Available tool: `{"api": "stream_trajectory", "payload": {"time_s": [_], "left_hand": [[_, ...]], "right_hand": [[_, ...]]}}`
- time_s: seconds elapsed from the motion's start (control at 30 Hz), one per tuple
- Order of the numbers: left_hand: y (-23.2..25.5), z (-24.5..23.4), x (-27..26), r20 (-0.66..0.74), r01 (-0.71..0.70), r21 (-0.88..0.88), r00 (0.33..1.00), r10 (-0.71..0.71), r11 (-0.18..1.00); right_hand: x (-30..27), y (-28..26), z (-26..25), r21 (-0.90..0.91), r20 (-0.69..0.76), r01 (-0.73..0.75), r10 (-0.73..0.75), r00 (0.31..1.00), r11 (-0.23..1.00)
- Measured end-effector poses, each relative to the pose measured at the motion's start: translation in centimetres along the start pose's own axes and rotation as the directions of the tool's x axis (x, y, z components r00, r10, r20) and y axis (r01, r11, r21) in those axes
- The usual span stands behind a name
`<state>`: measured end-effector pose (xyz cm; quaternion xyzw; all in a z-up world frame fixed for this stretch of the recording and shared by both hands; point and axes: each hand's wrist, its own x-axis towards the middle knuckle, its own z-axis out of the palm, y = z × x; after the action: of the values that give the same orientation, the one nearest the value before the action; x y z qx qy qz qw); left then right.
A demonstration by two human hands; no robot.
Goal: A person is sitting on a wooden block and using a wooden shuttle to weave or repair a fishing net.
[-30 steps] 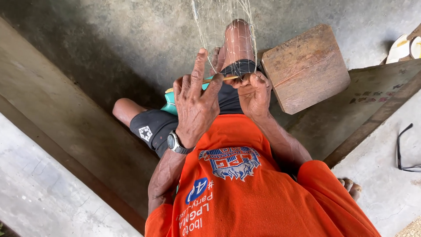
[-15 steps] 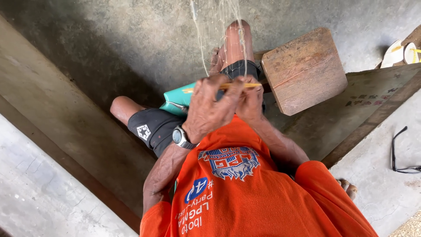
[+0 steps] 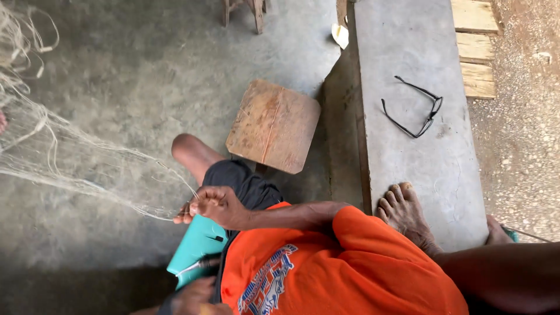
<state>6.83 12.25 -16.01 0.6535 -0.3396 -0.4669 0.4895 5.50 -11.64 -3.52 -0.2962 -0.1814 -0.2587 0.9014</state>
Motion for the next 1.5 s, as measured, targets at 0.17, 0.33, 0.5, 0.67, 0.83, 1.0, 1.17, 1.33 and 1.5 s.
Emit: {"api": "stream_trajectory", "payload": {"time_s": [0.17, 0.33, 0.5, 0.67, 0.83, 1.0, 1.17, 1.33, 1.5], "left_hand": [[20.7, 6.3, 0.4, -0.682, 0.522, 0.717, 0.387, 0.62, 0.463], [14.9, 7.7, -0.1, -0.419, 0.234, 0.9, 0.694, 0.585, 0.367], [16.1, 7.1, 1.3, -0.403, 0.119, 0.887, 0.673, 0.62, 0.447], [14.5, 8.3, 2.9, -0.469, 0.066, 0.836, 0.603, 0.645, 0.545], [14.3, 8.5, 3.4, -0.48, 0.058, 0.826, 0.596, 0.644, 0.561], [14.2, 8.2, 3.7, -0.526, 0.031, 0.765, 0.607, 0.596, 0.643], [15.2, 8.6, 3.5, -0.492, 0.013, 0.764, 0.658, 0.57, 0.645], [16.3, 8.7, 3.2, -0.457, -0.234, 0.559, 0.713, 0.531, 0.796], [22.6, 7.3, 1.1, -0.384, -0.541, 0.211, 0.72, 0.578, 0.814]], "right_hand": [[-1.0, 0.5, 0.4, -0.138, -0.086, -0.085, 0.073, 0.994, 0.987], [-2.8, 1.8, -5.1, -0.243, -0.172, -0.227, 0.188, 0.967, 0.943], [-0.9, 2.0, -4.2, -0.116, -0.121, -0.21, 0.196, 0.973, 0.971], [-1.1, 1.2, -5.9, -0.114, -0.215, -0.104, 0.077, 0.973, 0.988], [-2.4, 1.7, -10.2, -0.1, -0.229, -0.108, 0.083, 0.97, 0.989], [-1.1, -0.5, -6.2, -0.048, -0.143, -0.17, 0.161, 0.976, 0.984], [-0.7, -1.0, -5.6, -0.138, -0.017, -0.179, 0.179, 0.984, 0.974], [-0.1, -0.5, -8.2, -0.317, 0.143, -0.041, 0.09, 0.986, 0.947], [1.0, -2.1, -6.5, -0.474, 0.262, 0.109, 0.022, 0.965, 0.874]]}}
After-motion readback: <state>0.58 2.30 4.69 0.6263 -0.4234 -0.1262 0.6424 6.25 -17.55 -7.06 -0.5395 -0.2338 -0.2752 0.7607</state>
